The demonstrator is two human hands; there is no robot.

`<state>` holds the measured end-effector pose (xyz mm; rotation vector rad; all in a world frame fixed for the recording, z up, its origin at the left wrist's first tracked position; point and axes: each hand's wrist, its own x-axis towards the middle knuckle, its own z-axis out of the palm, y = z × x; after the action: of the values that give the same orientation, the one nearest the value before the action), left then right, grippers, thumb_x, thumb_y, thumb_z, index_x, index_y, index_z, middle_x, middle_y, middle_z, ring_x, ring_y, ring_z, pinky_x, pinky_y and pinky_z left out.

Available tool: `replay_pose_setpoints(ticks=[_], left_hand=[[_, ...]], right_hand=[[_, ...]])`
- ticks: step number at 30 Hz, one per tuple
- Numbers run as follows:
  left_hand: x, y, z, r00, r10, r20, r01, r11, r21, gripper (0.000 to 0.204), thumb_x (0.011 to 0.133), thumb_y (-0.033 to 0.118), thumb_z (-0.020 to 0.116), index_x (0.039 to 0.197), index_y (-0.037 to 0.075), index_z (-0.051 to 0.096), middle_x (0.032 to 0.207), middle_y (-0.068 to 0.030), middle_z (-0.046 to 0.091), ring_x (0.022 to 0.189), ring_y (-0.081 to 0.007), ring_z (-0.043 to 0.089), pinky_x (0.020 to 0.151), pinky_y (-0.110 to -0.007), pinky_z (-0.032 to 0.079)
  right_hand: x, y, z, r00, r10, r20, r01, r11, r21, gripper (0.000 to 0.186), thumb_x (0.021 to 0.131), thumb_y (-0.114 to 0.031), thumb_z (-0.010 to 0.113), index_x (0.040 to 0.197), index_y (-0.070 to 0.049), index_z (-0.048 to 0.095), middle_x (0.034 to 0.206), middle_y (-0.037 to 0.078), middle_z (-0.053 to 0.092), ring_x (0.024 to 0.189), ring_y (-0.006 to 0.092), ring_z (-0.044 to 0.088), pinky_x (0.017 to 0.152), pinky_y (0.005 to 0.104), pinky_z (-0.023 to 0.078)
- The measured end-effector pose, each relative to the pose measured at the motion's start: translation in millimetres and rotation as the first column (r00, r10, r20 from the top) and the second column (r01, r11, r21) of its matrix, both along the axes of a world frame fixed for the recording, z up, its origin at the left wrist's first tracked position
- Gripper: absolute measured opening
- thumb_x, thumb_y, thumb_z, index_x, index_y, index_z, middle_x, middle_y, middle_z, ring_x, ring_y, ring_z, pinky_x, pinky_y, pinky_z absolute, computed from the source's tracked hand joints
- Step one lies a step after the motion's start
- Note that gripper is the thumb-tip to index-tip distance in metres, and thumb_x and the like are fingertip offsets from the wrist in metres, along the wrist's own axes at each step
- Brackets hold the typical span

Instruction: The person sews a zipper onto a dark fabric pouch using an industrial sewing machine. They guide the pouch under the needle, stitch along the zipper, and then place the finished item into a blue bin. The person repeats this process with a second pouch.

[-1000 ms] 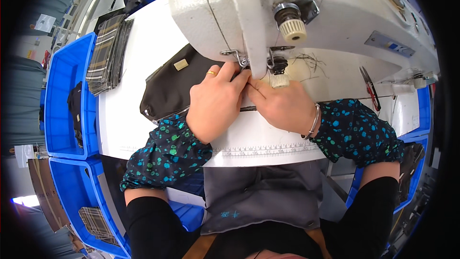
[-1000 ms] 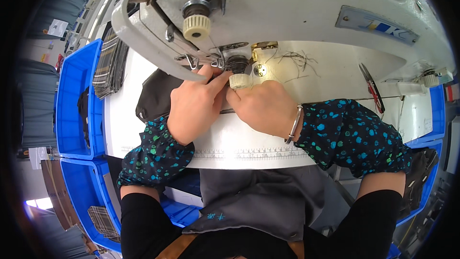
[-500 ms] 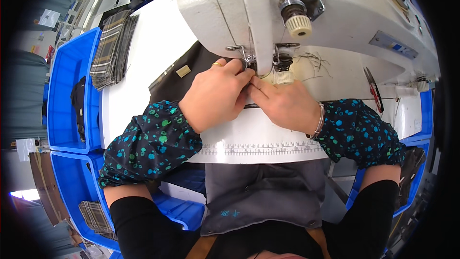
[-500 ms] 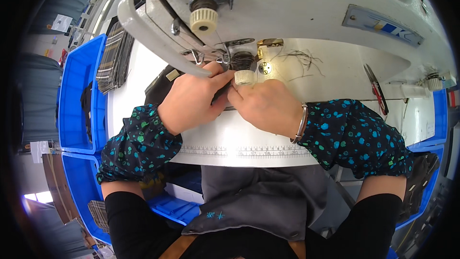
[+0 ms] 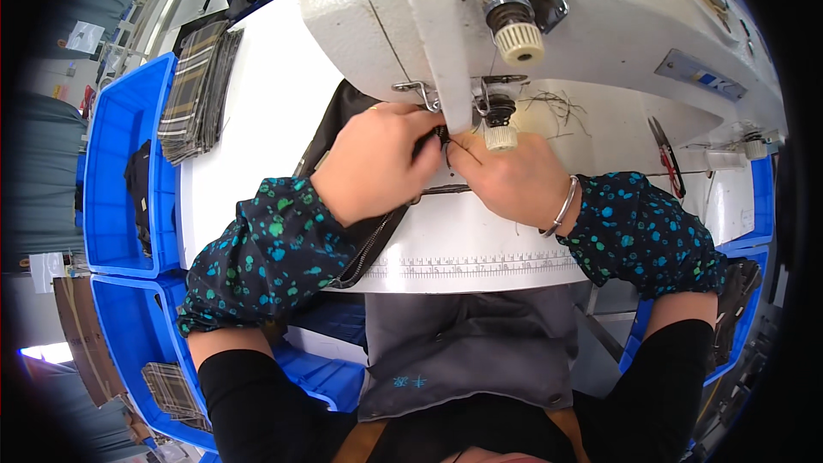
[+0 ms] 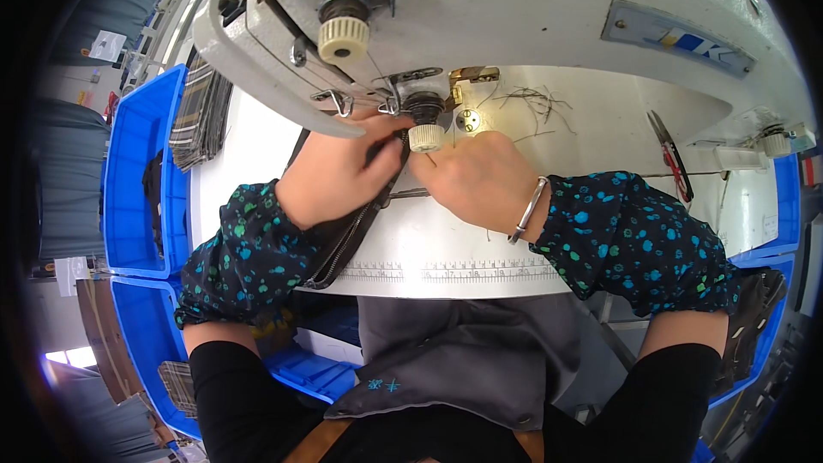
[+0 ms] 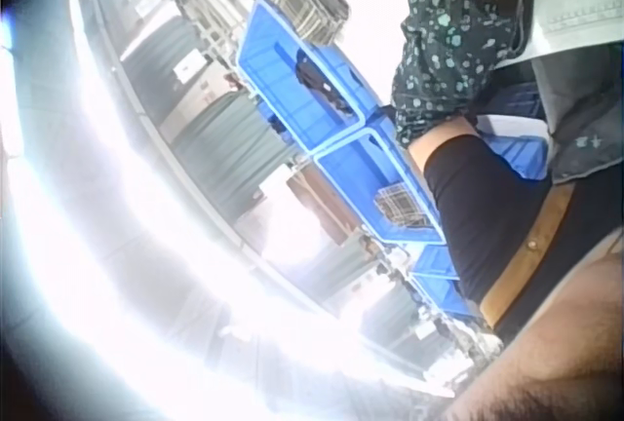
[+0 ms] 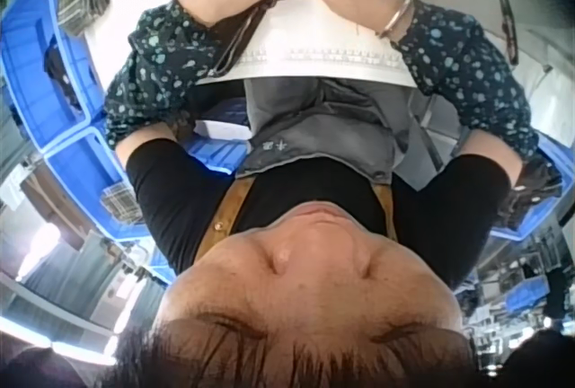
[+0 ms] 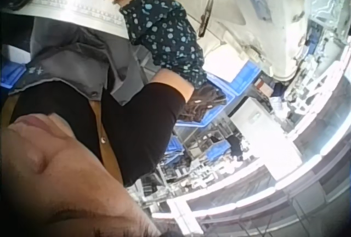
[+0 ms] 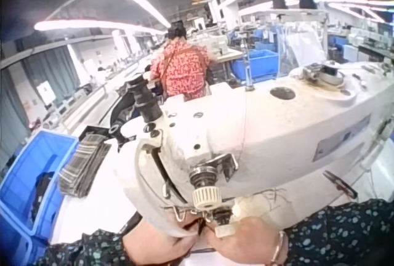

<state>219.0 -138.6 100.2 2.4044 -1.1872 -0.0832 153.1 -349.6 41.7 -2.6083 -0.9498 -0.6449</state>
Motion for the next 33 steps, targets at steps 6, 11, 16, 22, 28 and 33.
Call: replay_pose_setpoints(ticks=[6, 11, 16, 22, 28, 33], left_hand=[[-7, 9, -4, 0.871, 0.167, -0.462, -0.184, 0.983, 0.009, 0.024, 0.107, 0.012, 0.059, 0.128, 0.001, 0.058, 0.095, -0.0027, 0.059, 0.071, -0.0081, 0.058, 0.056, -0.024, 0.054], [-13, 8, -3, 0.519, 0.249, -0.818, -0.424, 0.906, 0.006, 0.018, 0.107, 0.019, 0.060, 0.112, 0.003, 0.056, 0.089, -0.0020, 0.063, 0.071, -0.0098, 0.064, 0.059, -0.024, 0.058], [-2, 12, -8, 0.458, 0.207, -0.864, -0.443, 0.896, -0.020, 0.014, 0.101, 0.014, 0.065, 0.099, 0.002, 0.057, 0.079, -0.0011, 0.064, 0.063, -0.0079, 0.064, 0.056, -0.022, 0.055], [-13, 9, -12, 0.941, 0.323, -0.102, -0.320, 0.946, 0.041, 0.020, 0.078, 0.013, 0.082, 0.089, 0.008, 0.066, 0.083, -0.0080, 0.067, 0.068, -0.0241, 0.064, 0.060, -0.038, 0.051], [-12, 4, -17, 0.924, -0.064, 0.377, 0.101, 0.992, -0.081, 0.037, 0.074, 0.001, 0.079, 0.110, 0.007, 0.076, 0.107, -0.0045, 0.073, 0.101, -0.0300, 0.068, 0.088, -0.040, 0.054], [-1, 10, -22, 0.962, -0.048, 0.268, 0.074, 0.993, -0.090, 0.034, 0.074, 0.000, 0.072, 0.107, 0.006, 0.077, 0.113, -0.0031, 0.071, 0.111, -0.0256, 0.063, 0.087, -0.036, 0.053]], right_hand=[[0, -2, -1, 1.000, 0.015, 0.014, -0.015, 1.000, 0.008, 0.009, 0.083, -0.014, 0.066, 0.083, -0.010, 0.059, 0.065, 0.004, 0.059, 0.063, 0.0219, 0.068, 0.053, 0.0376, 0.051], [2, -6, 1, 1.000, 0.024, -0.012, -0.024, 1.000, 0.001, 0.008, 0.083, -0.014, 0.066, 0.082, -0.011, 0.059, 0.065, 0.004, 0.059, 0.061, 0.0225, 0.066, 0.053, 0.0386, 0.050], [2, -4, 3, 0.994, -0.021, 0.106, 0.022, 1.000, -0.003, 0.009, 0.081, -0.017, 0.068, 0.082, -0.011, 0.061, 0.066, 0.003, 0.058, 0.059, 0.0205, 0.064, 0.051, 0.0370, 0.048], [0, 4, -1, 0.965, 0.014, 0.261, 0.000, 0.999, -0.052, 0.011, 0.078, -0.019, 0.070, 0.080, -0.012, 0.063, 0.067, 0.000, 0.057, 0.057, 0.0182, 0.062, 0.050, 0.0343, 0.047], [6, 0, -3, 0.988, 0.016, 0.156, -0.028, 0.997, 0.071, 0.015, 0.076, -0.022, 0.072, 0.081, -0.011, 0.064, 0.070, 0.000, 0.058, 0.056, 0.0177, 0.060, 0.050, 0.0343, 0.047], [-8, 2, 6, 0.988, 0.114, 0.106, -0.121, 0.991, 0.058, 0.018, 0.078, -0.021, 0.073, 0.089, -0.008, 0.069, 0.088, 0.005, 0.065, 0.054, 0.0188, 0.061, 0.048, 0.0355, 0.047]])
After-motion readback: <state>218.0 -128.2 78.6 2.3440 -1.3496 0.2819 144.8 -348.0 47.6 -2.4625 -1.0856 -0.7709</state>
